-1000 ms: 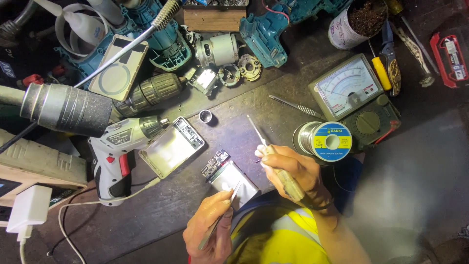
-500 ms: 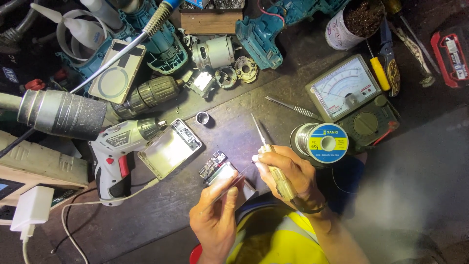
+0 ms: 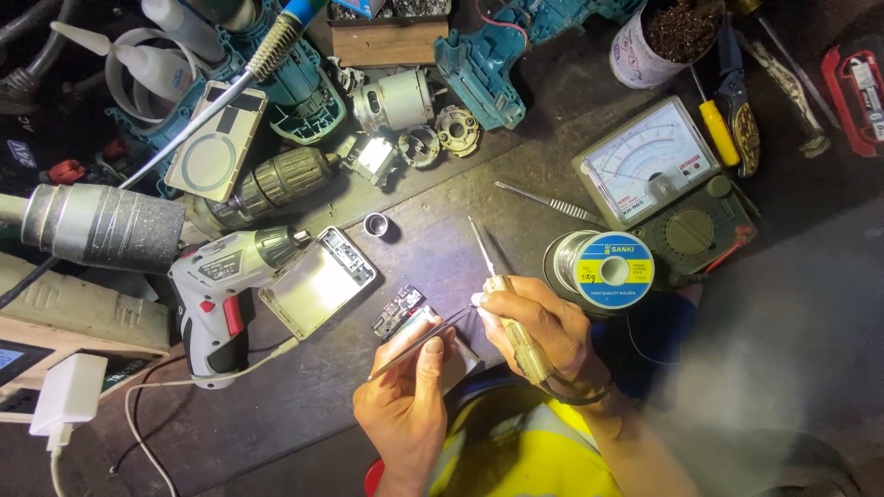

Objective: Soldering small electronic components onto a circuit board using a soldering iron and solder wire on a repair bench.

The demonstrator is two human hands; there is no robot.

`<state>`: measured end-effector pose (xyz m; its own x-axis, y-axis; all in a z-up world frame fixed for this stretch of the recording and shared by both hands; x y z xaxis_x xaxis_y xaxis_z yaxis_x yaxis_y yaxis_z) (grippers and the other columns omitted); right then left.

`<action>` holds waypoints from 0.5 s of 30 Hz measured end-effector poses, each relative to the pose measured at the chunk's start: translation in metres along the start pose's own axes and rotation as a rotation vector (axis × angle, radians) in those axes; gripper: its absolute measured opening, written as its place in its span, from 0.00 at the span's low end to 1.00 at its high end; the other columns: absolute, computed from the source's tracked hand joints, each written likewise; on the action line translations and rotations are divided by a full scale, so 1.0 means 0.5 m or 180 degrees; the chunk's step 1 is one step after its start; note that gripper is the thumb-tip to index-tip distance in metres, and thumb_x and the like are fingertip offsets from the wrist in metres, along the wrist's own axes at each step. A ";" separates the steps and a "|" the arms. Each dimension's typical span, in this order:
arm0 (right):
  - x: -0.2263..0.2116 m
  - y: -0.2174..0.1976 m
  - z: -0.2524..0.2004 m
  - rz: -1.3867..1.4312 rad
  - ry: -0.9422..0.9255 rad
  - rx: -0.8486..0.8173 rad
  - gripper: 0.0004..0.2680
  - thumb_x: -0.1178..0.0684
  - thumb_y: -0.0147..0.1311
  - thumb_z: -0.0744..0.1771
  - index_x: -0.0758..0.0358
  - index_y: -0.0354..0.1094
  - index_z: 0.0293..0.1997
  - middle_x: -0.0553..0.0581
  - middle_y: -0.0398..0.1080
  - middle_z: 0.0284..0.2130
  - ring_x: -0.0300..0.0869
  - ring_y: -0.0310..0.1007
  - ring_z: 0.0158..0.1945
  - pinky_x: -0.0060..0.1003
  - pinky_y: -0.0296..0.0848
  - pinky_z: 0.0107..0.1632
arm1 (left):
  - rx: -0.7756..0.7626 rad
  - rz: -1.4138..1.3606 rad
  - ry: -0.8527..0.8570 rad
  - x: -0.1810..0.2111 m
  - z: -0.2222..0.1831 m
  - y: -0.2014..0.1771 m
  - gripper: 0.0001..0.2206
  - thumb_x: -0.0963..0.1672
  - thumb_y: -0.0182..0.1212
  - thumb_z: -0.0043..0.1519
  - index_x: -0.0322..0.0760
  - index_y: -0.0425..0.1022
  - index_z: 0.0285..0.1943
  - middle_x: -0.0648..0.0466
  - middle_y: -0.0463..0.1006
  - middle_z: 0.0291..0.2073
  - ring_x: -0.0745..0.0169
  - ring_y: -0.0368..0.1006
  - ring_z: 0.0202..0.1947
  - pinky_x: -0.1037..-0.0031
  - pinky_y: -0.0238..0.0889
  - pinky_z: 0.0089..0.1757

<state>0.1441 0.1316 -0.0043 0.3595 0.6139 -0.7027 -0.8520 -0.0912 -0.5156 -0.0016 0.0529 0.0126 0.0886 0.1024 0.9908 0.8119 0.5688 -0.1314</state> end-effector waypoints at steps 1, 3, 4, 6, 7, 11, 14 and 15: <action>-0.001 0.000 0.002 -0.0014 -0.0052 0.0037 0.11 0.65 0.65 0.65 0.66 0.69 0.51 0.66 0.74 0.42 0.48 0.81 0.41 0.32 0.81 0.49 | 0.0017 0.0029 0.0001 0.002 0.001 0.001 0.09 0.38 0.62 0.62 0.24 0.79 0.49 0.45 0.85 0.39 0.58 0.86 0.36 0.75 0.85 0.41; 0.001 0.000 0.002 -0.0030 -0.0098 0.0082 0.11 0.65 0.65 0.65 0.67 0.69 0.51 0.67 0.74 0.41 0.49 0.81 0.40 0.32 0.81 0.48 | 0.0025 0.0062 0.0005 0.002 0.000 0.003 0.09 0.38 0.62 0.62 0.24 0.79 0.49 0.45 0.85 0.38 0.58 0.86 0.36 0.75 0.85 0.41; 0.004 0.001 0.000 -0.0019 -0.0112 0.0080 0.11 0.65 0.65 0.65 0.67 0.69 0.51 0.67 0.74 0.42 0.49 0.81 0.40 0.32 0.81 0.47 | 0.0063 0.0111 -0.0007 0.000 0.000 0.004 0.09 0.38 0.62 0.62 0.24 0.79 0.48 0.45 0.85 0.38 0.58 0.86 0.35 0.74 0.85 0.41; 0.008 0.000 -0.004 -0.0003 -0.0112 0.0077 0.11 0.64 0.65 0.65 0.66 0.69 0.51 0.66 0.74 0.42 0.48 0.81 0.40 0.31 0.82 0.47 | 0.0096 0.0169 -0.0026 -0.001 -0.002 0.007 0.09 0.38 0.62 0.62 0.24 0.79 0.48 0.46 0.85 0.39 0.58 0.86 0.35 0.74 0.85 0.40; 0.009 -0.001 -0.004 -0.0008 -0.0112 0.0068 0.11 0.65 0.65 0.65 0.65 0.69 0.51 0.66 0.74 0.42 0.48 0.82 0.40 0.31 0.82 0.46 | 0.0104 0.0153 -0.0043 -0.002 -0.001 0.008 0.08 0.38 0.62 0.62 0.24 0.79 0.48 0.46 0.85 0.39 0.58 0.86 0.35 0.75 0.85 0.40; 0.010 -0.002 -0.007 0.0100 -0.0035 0.0010 0.12 0.65 0.66 0.65 0.66 0.69 0.51 0.66 0.74 0.43 0.47 0.81 0.41 0.31 0.81 0.48 | 0.0114 0.0176 0.0007 -0.001 0.003 0.011 0.08 0.38 0.62 0.62 0.24 0.80 0.47 0.46 0.85 0.38 0.60 0.86 0.34 0.75 0.85 0.40; 0.012 0.000 -0.007 0.0091 -0.0065 0.0062 0.13 0.67 0.65 0.65 0.65 0.70 0.52 0.66 0.74 0.43 0.47 0.81 0.41 0.31 0.81 0.47 | 0.0131 0.0228 -0.0020 0.003 0.004 0.012 0.07 0.38 0.63 0.62 0.25 0.81 0.46 0.47 0.85 0.38 0.61 0.86 0.34 0.76 0.85 0.39; 0.013 -0.001 -0.007 0.0091 -0.0059 0.0064 0.13 0.67 0.65 0.65 0.65 0.70 0.52 0.66 0.74 0.43 0.47 0.81 0.41 0.31 0.81 0.47 | 0.0126 0.0232 -0.0023 0.001 0.003 0.013 0.07 0.38 0.63 0.62 0.25 0.81 0.46 0.47 0.85 0.38 0.61 0.86 0.34 0.76 0.85 0.39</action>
Point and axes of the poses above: each hand's wrist, its own z-axis towards the middle knuckle, its own y-axis out of the palm, x = y × z, the point moved 2 cm from there along z, towards the middle knuckle
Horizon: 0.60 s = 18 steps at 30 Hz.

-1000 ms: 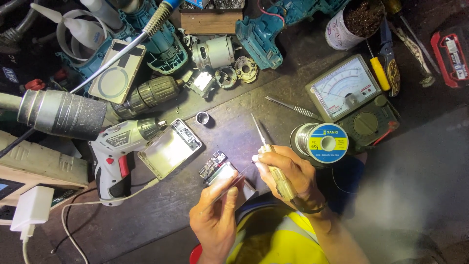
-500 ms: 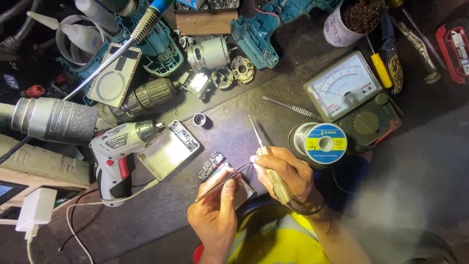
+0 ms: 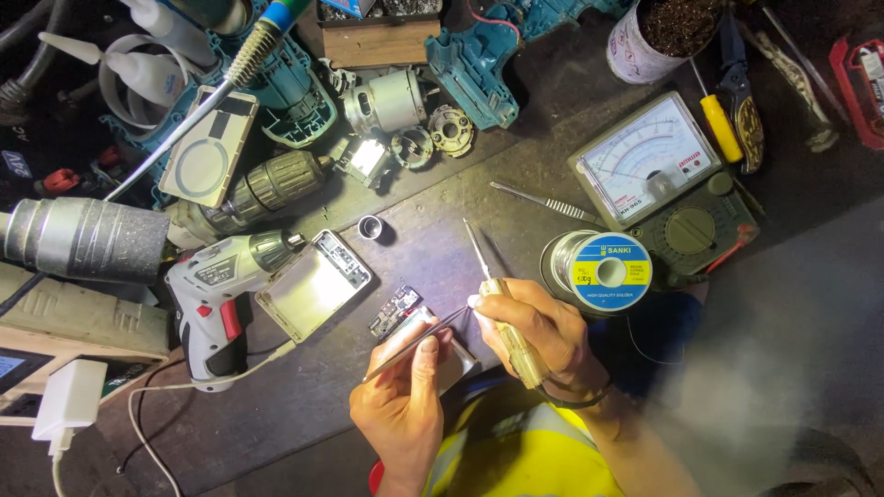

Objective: Soldering small electronic components onto a circuit board using a soldering iron and solder wire on a repair bench.

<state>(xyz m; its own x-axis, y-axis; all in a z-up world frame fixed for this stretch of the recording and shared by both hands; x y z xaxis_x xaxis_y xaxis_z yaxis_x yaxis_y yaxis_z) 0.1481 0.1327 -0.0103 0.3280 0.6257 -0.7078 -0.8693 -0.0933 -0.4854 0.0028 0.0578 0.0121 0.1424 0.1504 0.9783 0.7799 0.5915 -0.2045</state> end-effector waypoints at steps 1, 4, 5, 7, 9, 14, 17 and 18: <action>0.000 0.000 0.000 -0.0018 -0.0016 -0.0009 0.13 0.68 0.65 0.65 0.65 0.69 0.52 0.65 0.74 0.42 0.46 0.81 0.40 0.31 0.81 0.46 | -0.0007 -0.0020 0.0026 -0.001 -0.001 0.000 0.07 0.38 0.63 0.62 0.25 0.80 0.46 0.47 0.85 0.38 0.61 0.86 0.34 0.76 0.85 0.40; 0.000 0.002 0.001 -0.0002 -0.0036 0.0006 0.14 0.70 0.65 0.64 0.65 0.69 0.52 0.65 0.73 0.41 0.45 0.80 0.38 0.30 0.80 0.44 | -0.0010 -0.0031 0.0072 -0.001 -0.001 0.001 0.07 0.38 0.63 0.62 0.25 0.80 0.46 0.46 0.85 0.38 0.60 0.86 0.34 0.76 0.85 0.40; 0.001 0.002 0.000 0.0026 -0.0034 0.0033 0.16 0.72 0.65 0.63 0.65 0.69 0.52 0.65 0.73 0.41 0.43 0.79 0.37 0.28 0.80 0.42 | -0.0016 -0.0023 0.0090 0.001 -0.001 0.001 0.07 0.38 0.63 0.62 0.24 0.80 0.46 0.46 0.85 0.37 0.59 0.86 0.34 0.76 0.85 0.40; 0.002 0.003 0.001 0.0017 -0.0060 0.0047 0.16 0.72 0.65 0.63 0.65 0.69 0.52 0.65 0.73 0.41 0.43 0.80 0.37 0.28 0.80 0.42 | -0.0013 -0.0027 0.0134 -0.003 -0.002 0.000 0.07 0.38 0.63 0.62 0.24 0.79 0.47 0.46 0.85 0.37 0.58 0.86 0.34 0.75 0.85 0.40; 0.001 0.002 -0.001 0.0003 -0.0081 0.0064 0.16 0.72 0.65 0.63 0.65 0.69 0.51 0.65 0.73 0.40 0.44 0.80 0.37 0.28 0.80 0.42 | -0.0016 -0.0031 0.0178 -0.007 -0.004 -0.001 0.08 0.38 0.62 0.62 0.24 0.79 0.47 0.45 0.85 0.36 0.57 0.87 0.34 0.74 0.86 0.40; -0.024 -0.008 0.029 0.0031 -0.0166 0.0093 0.10 0.68 0.63 0.65 0.70 0.67 0.47 0.62 0.77 0.41 0.48 0.81 0.42 0.34 0.84 0.50 | -0.0019 -0.0105 0.0368 -0.017 -0.015 -0.011 0.08 0.39 0.61 0.63 0.24 0.78 0.48 0.40 0.85 0.35 0.55 0.87 0.31 0.73 0.86 0.40; -0.026 -0.015 0.020 0.0297 0.0025 0.0127 0.12 0.68 0.61 0.65 0.64 0.63 0.48 0.70 0.77 0.42 0.50 0.83 0.44 0.38 0.83 0.53 | -0.0064 -0.0142 0.0772 -0.029 -0.029 -0.029 0.09 0.37 0.61 0.62 0.23 0.76 0.49 0.42 0.83 0.39 0.52 0.87 0.34 0.71 0.87 0.42; -0.024 -0.012 0.016 0.0301 0.0013 0.0116 0.12 0.68 0.61 0.65 0.64 0.63 0.48 0.70 0.77 0.42 0.50 0.83 0.44 0.38 0.83 0.53 | -0.0048 -0.0146 0.0772 -0.027 -0.027 -0.032 0.09 0.37 0.61 0.62 0.23 0.76 0.49 0.42 0.83 0.39 0.52 0.87 0.34 0.71 0.87 0.42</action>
Point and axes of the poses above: each hand's wrist, its own z-axis towards the middle knuckle, its own y-axis out of the palm, x = y × z, the point moved 2 cm from there along z, towards the middle knuckle
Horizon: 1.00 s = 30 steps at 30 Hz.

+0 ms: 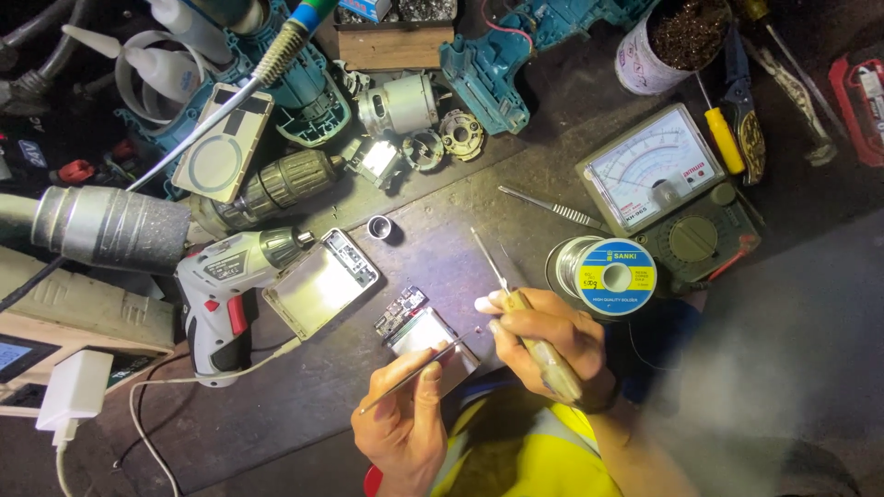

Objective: Soldering small electronic components onto a circuit board using a soldering iron and solder wire on a repair bench.

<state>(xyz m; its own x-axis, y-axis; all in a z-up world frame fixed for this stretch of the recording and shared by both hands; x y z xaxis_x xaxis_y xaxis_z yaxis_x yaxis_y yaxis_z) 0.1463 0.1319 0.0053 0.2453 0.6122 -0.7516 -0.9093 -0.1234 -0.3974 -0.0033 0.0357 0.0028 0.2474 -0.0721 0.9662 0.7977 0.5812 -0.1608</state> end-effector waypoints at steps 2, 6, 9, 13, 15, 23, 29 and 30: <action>0.002 0.007 -0.007 0.0574 -0.0014 0.0059 0.13 0.68 0.60 0.64 0.61 0.58 0.47 0.73 0.76 0.39 0.54 0.84 0.39 0.38 0.85 0.45 | -0.0054 -0.0043 0.0001 0.005 0.006 -0.006 0.08 0.38 0.60 0.63 0.21 0.76 0.47 0.40 0.82 0.38 0.52 0.86 0.36 0.73 0.85 0.42; 0.001 0.019 -0.030 0.0554 -0.0180 0.0038 0.15 0.69 0.64 0.63 0.59 0.63 0.47 0.71 0.75 0.38 0.51 0.83 0.35 0.42 0.85 0.52 | -0.0088 0.0160 0.0112 -0.003 0.004 -0.027 0.09 0.38 0.60 0.63 0.23 0.77 0.49 0.42 0.82 0.40 0.54 0.85 0.39 0.77 0.84 0.43; 0.002 0.025 -0.042 0.0684 -0.0168 -0.0173 0.15 0.69 0.64 0.63 0.59 0.63 0.48 0.74 0.75 0.41 0.51 0.84 0.37 0.38 0.85 0.47 | -0.0183 -0.0102 0.0125 0.000 0.008 -0.035 0.08 0.38 0.58 0.64 0.22 0.76 0.49 0.40 0.81 0.41 0.51 0.85 0.39 0.74 0.83 0.43; -0.002 0.040 -0.059 0.0820 -0.0015 0.0012 0.15 0.67 0.66 0.62 0.53 0.66 0.46 0.65 0.76 0.40 0.48 0.85 0.37 0.36 0.86 0.44 | -0.0003 -0.0241 -0.0352 -0.006 0.008 -0.047 0.08 0.39 0.60 0.64 0.23 0.77 0.46 0.43 0.79 0.37 0.51 0.86 0.32 0.70 0.87 0.38; -0.005 0.045 -0.057 0.0866 0.0154 0.0016 0.14 0.66 0.66 0.62 0.52 0.67 0.45 0.62 0.77 0.41 0.46 0.87 0.38 0.31 0.86 0.43 | 0.0081 -0.0291 -0.0501 -0.010 0.006 -0.054 0.07 0.39 0.60 0.64 0.23 0.77 0.45 0.44 0.80 0.37 0.52 0.86 0.31 0.69 0.87 0.38; 0.028 0.039 -0.109 0.3129 0.0838 -0.0015 0.10 0.62 0.50 0.68 0.67 0.63 0.56 1.03 0.60 0.51 0.28 0.43 0.22 0.21 0.44 0.25 | 0.1041 -0.0559 -0.0567 -0.039 -0.013 -0.072 0.07 0.38 0.63 0.61 0.24 0.76 0.45 0.44 0.80 0.36 0.49 0.85 0.32 0.64 0.86 0.40; 0.047 0.030 -0.045 0.2592 0.0718 0.0081 0.08 0.57 0.49 0.71 0.58 0.61 0.57 0.76 0.75 0.41 0.67 0.76 0.47 0.59 0.79 0.54 | 0.1353 -0.0005 -0.0805 -0.051 -0.022 -0.075 0.07 0.39 0.62 0.62 0.27 0.77 0.46 0.51 0.78 0.33 0.69 0.76 0.30 0.78 0.79 0.38; 0.037 0.035 -0.039 0.2599 0.0713 0.0050 0.08 0.57 0.49 0.71 0.58 0.61 0.57 0.76 0.75 0.41 0.67 0.76 0.47 0.59 0.79 0.54 | 0.1384 -0.0010 -0.0808 -0.051 -0.022 -0.070 0.07 0.39 0.62 0.62 0.27 0.77 0.46 0.51 0.78 0.33 0.69 0.76 0.30 0.78 0.79 0.38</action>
Point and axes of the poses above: each hand's wrist, its own z-axis towards the middle knuckle, its own y-axis out of the palm, x = y × z, the point moved 2 cm from there along z, towards the middle knuckle
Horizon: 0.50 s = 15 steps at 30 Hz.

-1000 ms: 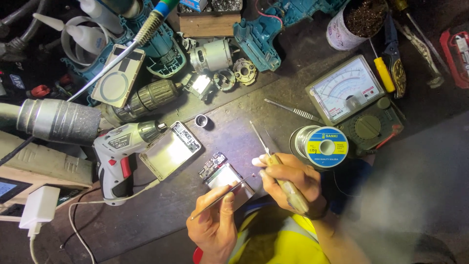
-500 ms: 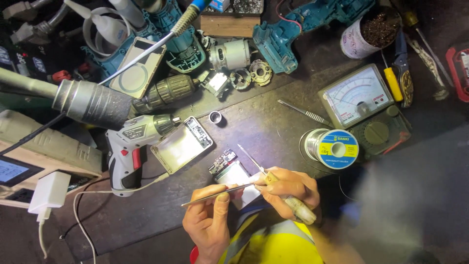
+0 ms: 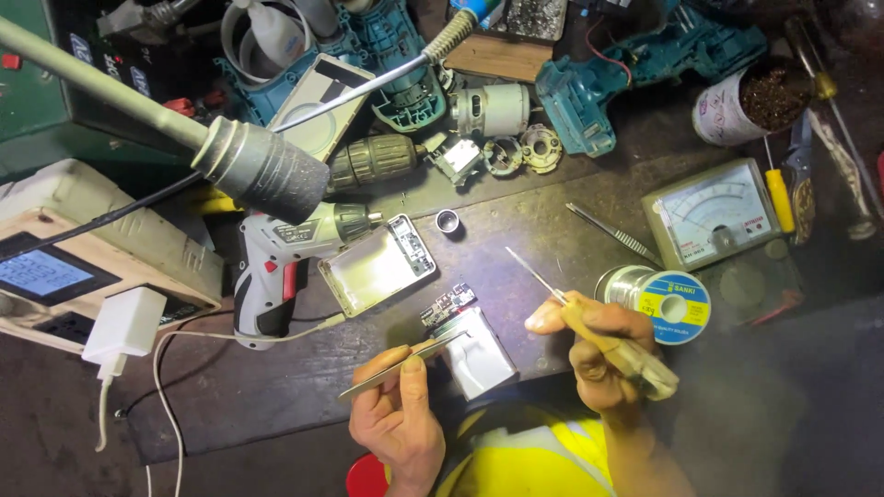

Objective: Soldering small electronic components onto a circuit board using a soldering iron and solder wire on a repair bench.

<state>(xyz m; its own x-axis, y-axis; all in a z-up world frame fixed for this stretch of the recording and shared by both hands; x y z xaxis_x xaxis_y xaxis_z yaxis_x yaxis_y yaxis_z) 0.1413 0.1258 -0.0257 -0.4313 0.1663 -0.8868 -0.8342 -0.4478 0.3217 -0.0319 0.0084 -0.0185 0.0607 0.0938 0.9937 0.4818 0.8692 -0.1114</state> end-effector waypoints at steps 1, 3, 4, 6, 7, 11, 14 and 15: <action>-0.005 0.011 0.004 -0.0180 -0.0040 0.0011 0.08 0.56 0.43 0.72 0.56 0.58 0.58 0.80 0.74 0.40 0.68 0.76 0.45 0.62 0.73 0.57 | 0.0090 0.0005 0.0022 0.000 -0.001 0.004 0.07 0.39 0.61 0.63 0.27 0.77 0.47 0.52 0.77 0.32 0.71 0.73 0.30 0.82 0.74 0.37; -0.008 0.027 0.015 -0.0348 -0.0080 -0.0003 0.07 0.55 0.37 0.73 0.55 0.55 0.58 0.85 0.72 0.39 0.69 0.76 0.44 0.64 0.68 0.60 | 0.0207 0.0009 0.0048 0.001 -0.007 0.011 0.07 0.39 0.60 0.64 0.26 0.76 0.47 0.53 0.76 0.32 0.72 0.71 0.30 0.85 0.69 0.35; -0.008 0.036 0.017 -0.1000 -0.0168 -0.0128 0.06 0.55 0.44 0.72 0.55 0.59 0.55 0.77 0.75 0.42 0.62 0.79 0.45 0.57 0.72 0.61 | 0.0194 -0.0214 0.0120 0.004 -0.013 0.013 0.06 0.38 0.57 0.65 0.27 0.73 0.48 0.46 0.78 0.34 0.56 0.79 0.33 0.78 0.75 0.39; -0.003 0.048 0.015 -0.1642 -0.0248 -0.0244 0.06 0.54 0.51 0.71 0.55 0.64 0.53 0.69 0.78 0.45 0.55 0.82 0.47 0.50 0.77 0.61 | 0.0171 -0.0421 0.0192 0.008 -0.024 0.017 0.06 0.37 0.54 0.66 0.28 0.70 0.49 0.38 0.80 0.36 0.39 0.87 0.35 0.70 0.81 0.44; -0.002 0.057 0.011 -0.2110 -0.0623 -0.0375 0.07 0.54 0.55 0.69 0.56 0.62 0.51 0.68 0.77 0.41 0.54 0.82 0.41 0.47 0.79 0.53 | 0.0201 -0.0464 0.0283 0.010 -0.027 0.018 0.06 0.38 0.55 0.66 0.26 0.69 0.49 0.37 0.80 0.36 0.39 0.86 0.34 0.68 0.82 0.43; -0.013 0.084 -0.023 -0.2559 -0.0876 -0.0614 0.17 0.59 0.66 0.63 0.59 0.56 0.49 0.69 0.75 0.36 0.54 0.83 0.39 0.51 0.83 0.51 | 0.0259 -0.0608 0.0185 0.000 -0.039 0.021 0.07 0.39 0.55 0.66 0.26 0.69 0.49 0.37 0.81 0.36 0.39 0.86 0.32 0.65 0.84 0.40; -0.026 0.098 -0.033 -0.2644 -0.0797 -0.0632 0.20 0.58 0.67 0.63 0.62 0.52 0.51 0.76 0.74 0.44 0.57 0.84 0.42 0.45 0.85 0.48 | 0.0164 -0.0929 0.0043 -0.003 -0.025 0.026 0.08 0.39 0.56 0.66 0.26 0.68 0.50 0.35 0.81 0.37 0.34 0.85 0.37 0.55 0.83 0.46; -0.016 0.107 -0.048 -0.2649 -0.0786 -0.0619 0.20 0.58 0.67 0.63 0.62 0.52 0.51 0.76 0.74 0.44 0.57 0.84 0.42 0.45 0.85 0.48 | 0.0150 -0.0922 0.0037 0.002 -0.015 0.023 0.08 0.39 0.56 0.66 0.26 0.68 0.50 0.35 0.81 0.37 0.34 0.85 0.37 0.55 0.83 0.46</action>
<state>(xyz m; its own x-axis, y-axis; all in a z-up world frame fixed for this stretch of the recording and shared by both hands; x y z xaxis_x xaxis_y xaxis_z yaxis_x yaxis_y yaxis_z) 0.1082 0.0795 -0.0094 0.2082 0.6791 -0.7039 -0.8469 -0.2348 -0.4770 -0.0196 0.0148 -0.0188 -0.0635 -0.1670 0.9839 0.4394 0.8805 0.1778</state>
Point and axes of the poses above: each hand's wrist, its own z-axis towards the middle knuckle, its own y-axis out of the palm, x = y × z, the point moved 2 cm from there along z, towards the middle knuckle
